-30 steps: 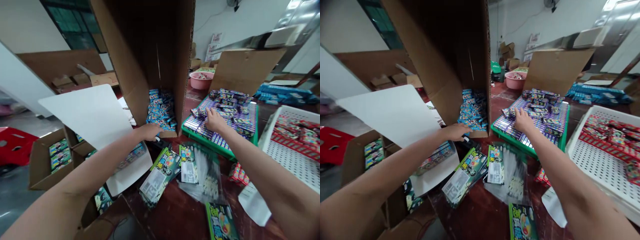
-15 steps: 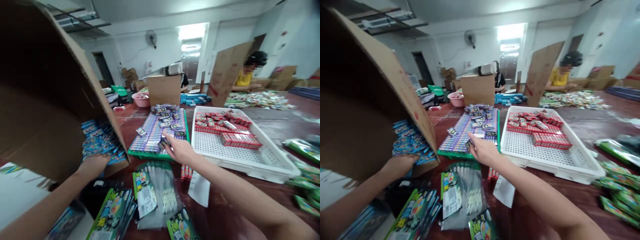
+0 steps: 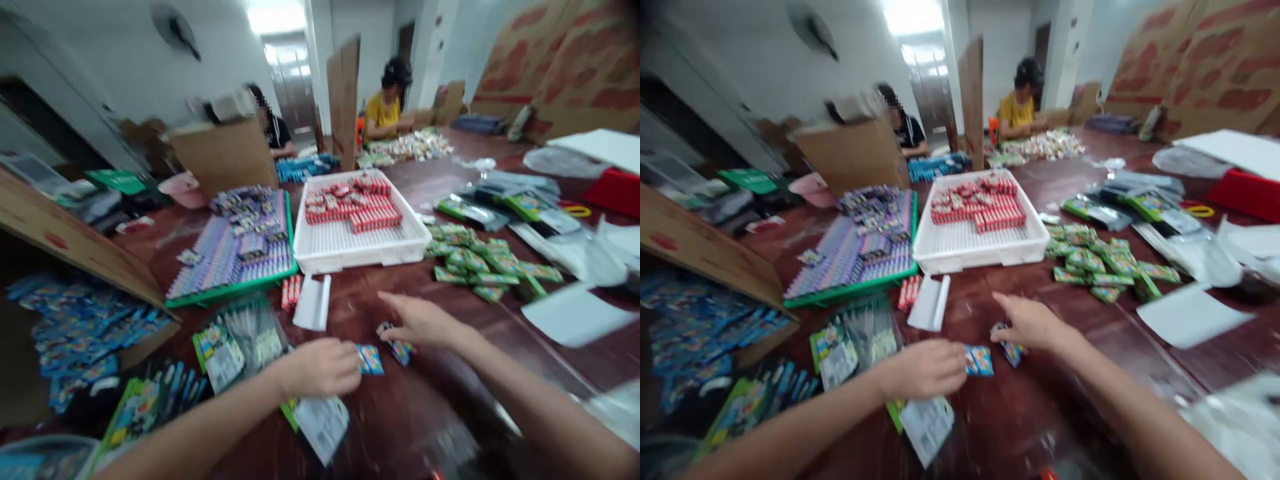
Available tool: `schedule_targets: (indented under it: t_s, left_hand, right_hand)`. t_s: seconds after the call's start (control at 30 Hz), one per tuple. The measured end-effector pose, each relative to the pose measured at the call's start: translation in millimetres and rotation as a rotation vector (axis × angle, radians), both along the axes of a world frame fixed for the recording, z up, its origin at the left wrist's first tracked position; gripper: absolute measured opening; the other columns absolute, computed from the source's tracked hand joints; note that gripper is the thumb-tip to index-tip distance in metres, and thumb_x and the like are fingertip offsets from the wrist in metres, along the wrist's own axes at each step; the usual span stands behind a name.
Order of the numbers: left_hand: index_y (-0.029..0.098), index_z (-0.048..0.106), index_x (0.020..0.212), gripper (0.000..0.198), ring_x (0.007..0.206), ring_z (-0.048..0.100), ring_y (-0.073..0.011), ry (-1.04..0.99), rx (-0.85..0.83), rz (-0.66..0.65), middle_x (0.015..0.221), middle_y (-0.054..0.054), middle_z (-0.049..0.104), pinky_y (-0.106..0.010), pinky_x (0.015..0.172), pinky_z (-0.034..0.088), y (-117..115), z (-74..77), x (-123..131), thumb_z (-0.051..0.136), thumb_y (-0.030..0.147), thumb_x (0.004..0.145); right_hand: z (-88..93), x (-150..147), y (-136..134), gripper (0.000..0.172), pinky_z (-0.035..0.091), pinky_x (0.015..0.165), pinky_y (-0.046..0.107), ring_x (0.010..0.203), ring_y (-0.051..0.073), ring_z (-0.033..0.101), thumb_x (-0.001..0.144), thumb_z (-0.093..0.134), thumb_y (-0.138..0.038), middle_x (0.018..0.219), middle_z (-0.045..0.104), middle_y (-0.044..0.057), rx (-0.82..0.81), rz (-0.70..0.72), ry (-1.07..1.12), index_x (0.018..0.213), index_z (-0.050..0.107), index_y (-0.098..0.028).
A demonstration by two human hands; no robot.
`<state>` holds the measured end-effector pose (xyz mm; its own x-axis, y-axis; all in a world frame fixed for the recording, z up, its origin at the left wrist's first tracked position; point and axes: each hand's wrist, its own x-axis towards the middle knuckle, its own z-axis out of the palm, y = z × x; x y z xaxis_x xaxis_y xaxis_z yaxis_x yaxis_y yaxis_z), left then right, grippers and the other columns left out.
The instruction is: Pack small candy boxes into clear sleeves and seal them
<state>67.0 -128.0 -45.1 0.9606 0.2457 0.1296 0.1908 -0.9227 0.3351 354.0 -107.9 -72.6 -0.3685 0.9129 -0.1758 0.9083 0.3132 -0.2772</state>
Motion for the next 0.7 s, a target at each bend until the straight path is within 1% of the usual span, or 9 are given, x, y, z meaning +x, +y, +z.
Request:
schedule_targets:
  t_s: [0.03, 0.1, 0.2, 0.27, 0.3, 0.37, 0.47, 0.57, 0.7]
  left_hand:
    - [0.022, 0.064, 0.114, 0.023, 0.115, 0.066, -0.0258, 0.007, -0.052, 0.046, 0.117, -0.014, 0.071, -0.041, 0.101, 0.054, 4, -7.0, 8, 0.054, 0.016, 0.094]
    - [0.019, 0.057, 0.127, 0.043, 0.131, 0.056, -0.0288, -0.009, -0.124, 0.224, 0.136, -0.016, 0.062, -0.047, 0.112, 0.045, 12, -18.2, 14, 0.056, 0.011, 0.084]
    - [0.015, 0.036, 0.149, 0.082, 0.149, 0.034, -0.0329, 0.052, -0.219, 0.345, 0.161, -0.019, 0.036, -0.052, 0.121, 0.033, 18, -25.4, 18, 0.059, 0.012, 0.071]
    - [0.015, 0.031, 0.153, 0.090, 0.152, 0.027, -0.0369, 0.143, -0.236, 0.307, 0.166, -0.018, 0.025, -0.055, 0.122, 0.028, 17, -26.8, 24, 0.064, 0.020, 0.070]
    - [0.016, 0.033, 0.153, 0.088, 0.150, 0.029, -0.0384, 0.186, -0.224, 0.290, 0.165, -0.018, 0.028, -0.056, 0.122, 0.027, 16, -28.0, 28, 0.067, 0.024, 0.072]
    - [0.016, 0.044, 0.147, 0.073, 0.140, 0.043, -0.0375, 0.238, -0.195, 0.321, 0.153, -0.017, 0.046, -0.055, 0.118, 0.032, 12, -32.7, 36, 0.068, 0.029, 0.078]
    - [0.016, 0.050, 0.138, 0.057, 0.119, 0.060, -0.0327, 0.237, -0.224, 0.607, 0.131, -0.014, 0.060, -0.047, 0.104, 0.047, 3, -44.2, 48, 0.067, 0.035, 0.087]
    - [0.016, 0.045, 0.141, 0.070, 0.119, 0.062, -0.0329, 0.135, -0.336, 0.893, 0.139, -0.015, 0.054, -0.045, 0.097, 0.053, -1, -52.3, 54, 0.073, 0.048, 0.085]
    - [0.015, 0.041, 0.143, 0.063, 0.120, 0.062, -0.0291, -0.035, -0.484, 0.995, 0.143, -0.017, 0.053, -0.043, 0.101, 0.051, 3, -48.4, 48, 0.061, 0.050, 0.095]
  right_hand:
    - [-6.2, 18, -5, 0.104, 0.043, 0.111, 0.047, 0.139, 0.032, 0.052, 0.078, 0.077, -0.055, 0.152, 0.052, 0.020, -0.014, 0.049, 0.048, 0.161, 0.027, -0.018]
    - [-18.6, 46, -14, 0.122, 0.029, 0.121, 0.054, 0.152, 0.035, 0.030, 0.072, 0.081, -0.057, 0.167, 0.028, 0.019, -0.020, 0.157, 0.165, 0.165, 0.011, -0.020]
    - [-32.5, 62, -20, 0.114, 0.020, 0.123, 0.059, 0.157, 0.035, 0.016, 0.080, 0.075, -0.046, 0.171, 0.013, 0.017, -0.041, 0.262, 0.276, 0.165, 0.003, -0.020]
    - [-36.5, 56, -17, 0.106, 0.016, 0.124, 0.060, 0.157, 0.033, 0.017, 0.083, 0.068, -0.033, 0.171, 0.017, 0.014, -0.065, 0.335, 0.310, 0.165, 0.003, -0.022]
    - [-37.2, 51, -15, 0.103, 0.014, 0.123, 0.062, 0.156, 0.032, 0.020, 0.082, 0.066, -0.029, 0.170, 0.022, 0.013, -0.073, 0.374, 0.314, 0.165, 0.006, -0.024]
    - [-38.2, 42, -12, 0.095, 0.012, 0.123, 0.065, 0.149, 0.033, 0.033, 0.080, 0.066, -0.028, 0.163, 0.039, 0.011, -0.057, 0.408, 0.295, 0.163, 0.018, -0.027]
    - [-43.8, 37, -16, 0.085, 0.017, 0.121, 0.066, 0.133, 0.036, 0.049, 0.080, 0.071, -0.045, 0.144, 0.056, 0.014, 0.053, 0.278, 0.232, 0.155, 0.038, -0.023]
    - [-52.6, 41, -29, 0.087, 0.023, 0.120, 0.064, 0.127, 0.037, 0.052, 0.079, 0.072, -0.057, 0.133, 0.059, 0.017, 0.127, 0.107, 0.217, 0.150, 0.042, -0.017]
    - [-51.1, 49, -42, 0.087, 0.035, 0.115, 0.059, 0.128, 0.036, 0.051, 0.084, 0.071, -0.055, 0.139, 0.055, 0.016, 0.140, 0.022, 0.347, 0.155, 0.032, -0.022]
